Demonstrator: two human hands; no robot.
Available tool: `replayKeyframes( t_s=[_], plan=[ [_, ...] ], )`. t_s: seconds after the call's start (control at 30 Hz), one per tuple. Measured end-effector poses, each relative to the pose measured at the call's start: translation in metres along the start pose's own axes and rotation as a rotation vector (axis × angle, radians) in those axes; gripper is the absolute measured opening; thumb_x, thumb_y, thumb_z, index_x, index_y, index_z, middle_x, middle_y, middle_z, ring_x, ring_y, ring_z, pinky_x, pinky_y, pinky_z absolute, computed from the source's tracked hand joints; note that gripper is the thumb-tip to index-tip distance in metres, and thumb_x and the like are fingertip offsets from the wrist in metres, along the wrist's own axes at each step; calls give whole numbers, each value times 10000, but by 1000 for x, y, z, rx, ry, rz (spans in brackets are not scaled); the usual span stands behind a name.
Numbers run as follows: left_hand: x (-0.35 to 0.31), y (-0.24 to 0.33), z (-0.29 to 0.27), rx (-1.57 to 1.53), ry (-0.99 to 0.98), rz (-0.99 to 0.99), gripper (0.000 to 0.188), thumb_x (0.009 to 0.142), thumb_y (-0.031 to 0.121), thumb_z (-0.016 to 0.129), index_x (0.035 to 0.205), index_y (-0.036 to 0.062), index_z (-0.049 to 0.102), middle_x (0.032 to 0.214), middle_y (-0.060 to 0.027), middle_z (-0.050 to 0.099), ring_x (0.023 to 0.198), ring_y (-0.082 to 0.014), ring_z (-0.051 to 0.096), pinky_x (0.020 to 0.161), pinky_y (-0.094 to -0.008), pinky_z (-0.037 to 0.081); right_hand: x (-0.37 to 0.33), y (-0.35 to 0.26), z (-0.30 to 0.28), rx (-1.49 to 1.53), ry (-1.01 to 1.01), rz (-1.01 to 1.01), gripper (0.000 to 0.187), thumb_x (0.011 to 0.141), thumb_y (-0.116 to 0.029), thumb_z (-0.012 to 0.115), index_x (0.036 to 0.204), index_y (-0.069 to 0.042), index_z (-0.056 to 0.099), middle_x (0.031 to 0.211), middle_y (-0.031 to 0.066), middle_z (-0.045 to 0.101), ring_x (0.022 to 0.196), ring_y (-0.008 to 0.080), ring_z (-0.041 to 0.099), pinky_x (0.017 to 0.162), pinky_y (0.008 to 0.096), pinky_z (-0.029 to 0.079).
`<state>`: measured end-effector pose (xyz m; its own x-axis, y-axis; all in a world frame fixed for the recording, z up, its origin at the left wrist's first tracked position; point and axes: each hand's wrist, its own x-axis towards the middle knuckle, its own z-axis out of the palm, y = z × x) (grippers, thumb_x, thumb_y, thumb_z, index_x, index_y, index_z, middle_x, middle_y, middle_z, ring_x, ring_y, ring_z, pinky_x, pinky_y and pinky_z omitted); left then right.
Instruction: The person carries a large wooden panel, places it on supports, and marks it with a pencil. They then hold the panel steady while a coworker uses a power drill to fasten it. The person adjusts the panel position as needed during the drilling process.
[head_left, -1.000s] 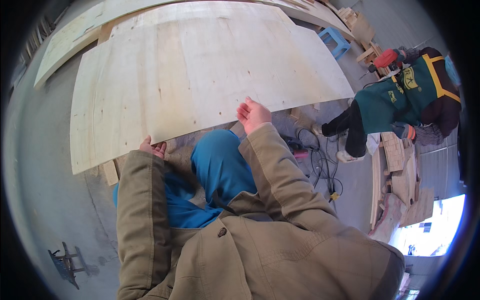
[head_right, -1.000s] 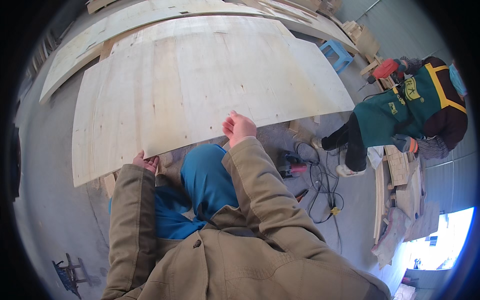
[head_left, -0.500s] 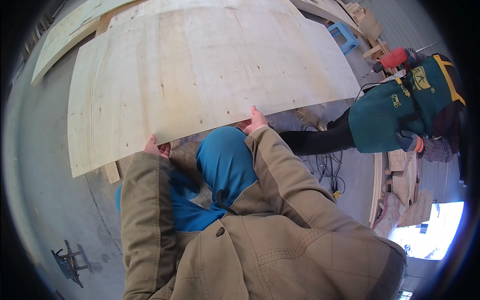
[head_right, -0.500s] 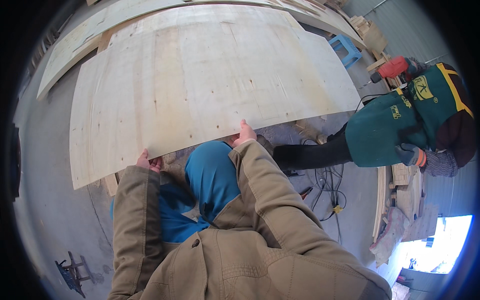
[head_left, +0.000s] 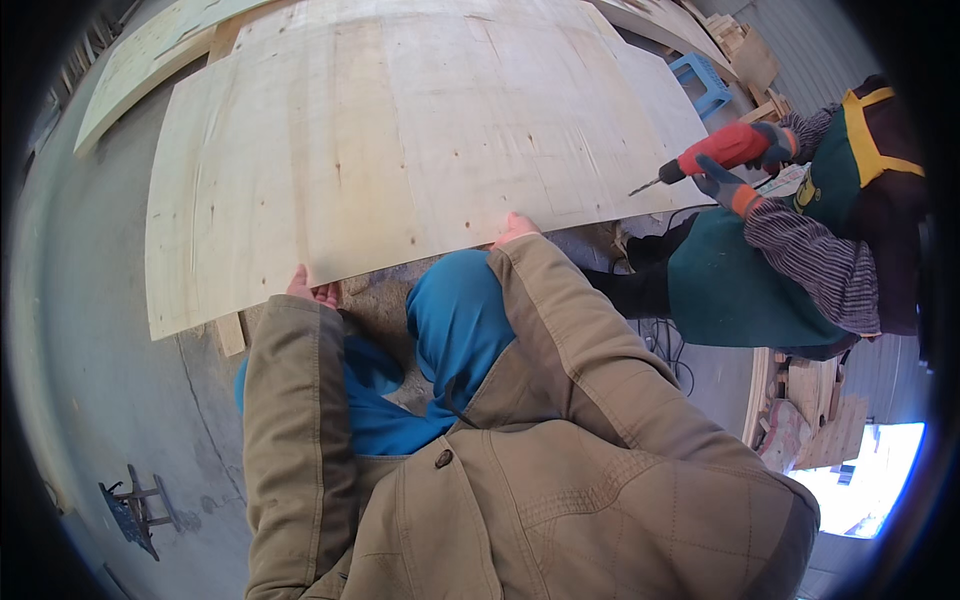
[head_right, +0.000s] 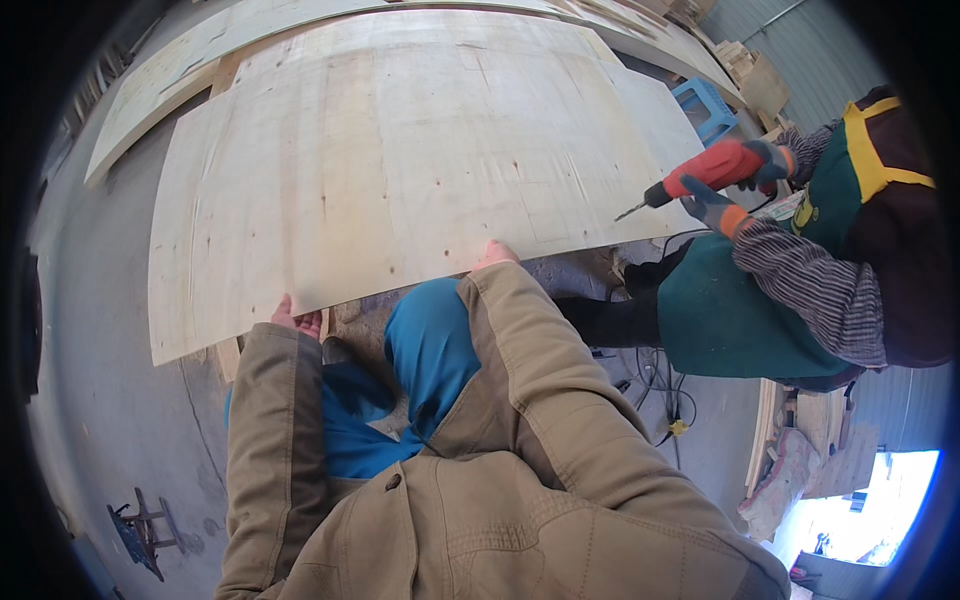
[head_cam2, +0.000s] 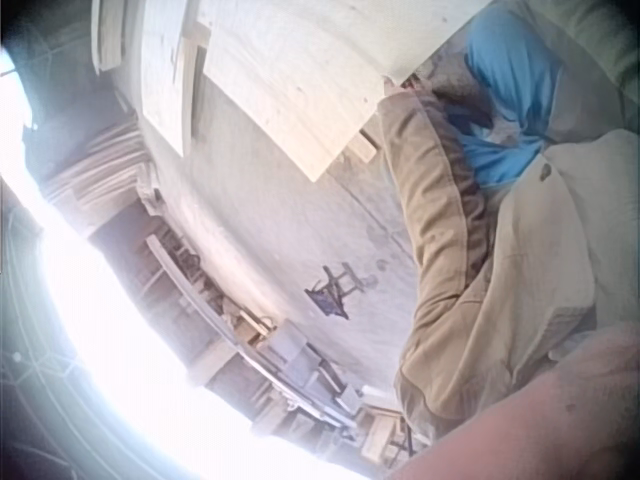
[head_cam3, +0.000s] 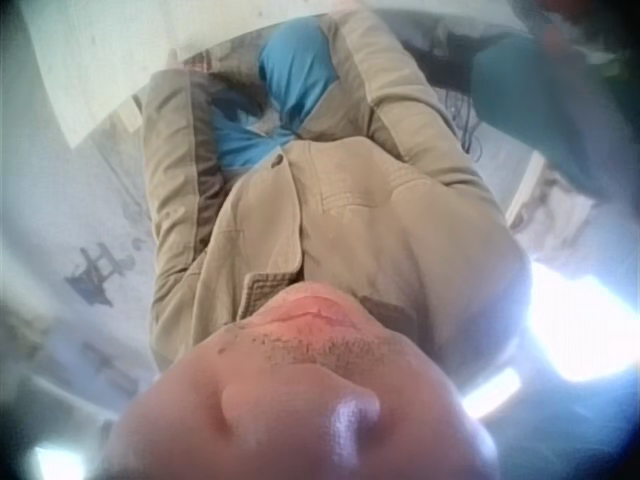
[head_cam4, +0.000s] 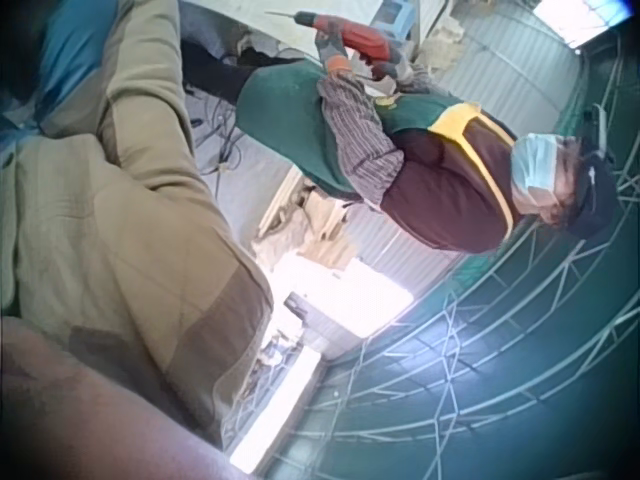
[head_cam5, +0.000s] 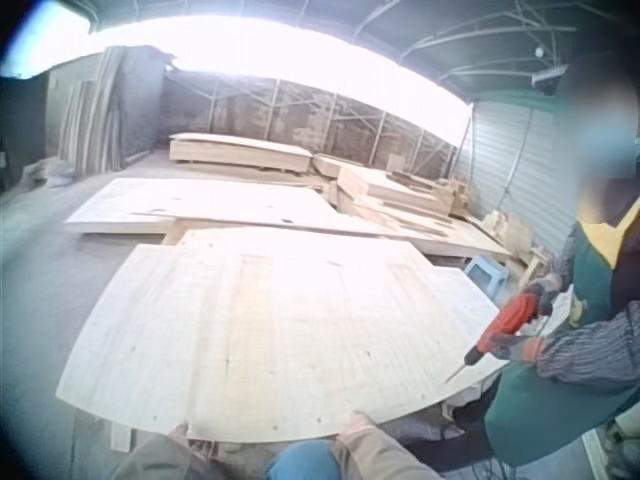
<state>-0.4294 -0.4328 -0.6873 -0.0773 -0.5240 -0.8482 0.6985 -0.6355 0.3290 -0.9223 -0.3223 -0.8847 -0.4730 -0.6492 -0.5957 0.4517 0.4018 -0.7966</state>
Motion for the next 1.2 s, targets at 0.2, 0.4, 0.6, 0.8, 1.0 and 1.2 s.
replayKeyframes(
  t_s=[0.2,0.4,0.6,0.8,1.0,1.2],
  plan=[
    [4,38,-10,-230,65,83,376,991,368,603,1246,92,584,1233,-133,640,1132,-322,620,952,-514,540,31,34,-16,-247,-96,-260,452,1081,-326,356,1443,-62,415,1472,145,469,1330,355,469,1074,634,376],
    [36,42,-23,-183,69,115,400,1013,383,555,1295,98,560,1281,-121,627,1165,-334,607,975,-539,517,-83,-43,54,488,278,102,385,1062,-226,438,1412,-66,438,1419,152,504,1277,360,517,1026,659,421],
    [30,82,-36,-38,-9,89,480,1040,455,449,1333,85,536,1308,-133,611,1207,-343,577,1025,-546,477,-140,-83,78,622,311,91,388,1065,-242,437,1386,-25,460,1376,163,537,1242,347,548,1025,607,443],
    [-14,129,-48,4,-34,213,469,1045,442,430,1319,81,551,1292,-122,622,1164,-341,603,992,-528,500,-170,-103,89,776,270,64,452,1073,-300,416,1371,36,469,1347,173,565,1210,334,577,1043,532,457],
    [-30,161,-62,6,89,215,394,1037,405,474,1225,86,608,1209,-73,673,1109,-245,639,918,-421,550,-176,-117,84,726,197,121,455,1056,-285,475,1391,22,444,1374,176,545,1222,352,567,1031,588,455],
    [-8,171,-71,38,132,164,338,1010,373,559,1169,85,633,1150,-42,694,1041,-228,660,887,-395,558,-195,-128,98,742,333,91,469,1033,-260,541,1400,15,440,1395,189,531,1237,359,556,1017,599,461]
  ],
)
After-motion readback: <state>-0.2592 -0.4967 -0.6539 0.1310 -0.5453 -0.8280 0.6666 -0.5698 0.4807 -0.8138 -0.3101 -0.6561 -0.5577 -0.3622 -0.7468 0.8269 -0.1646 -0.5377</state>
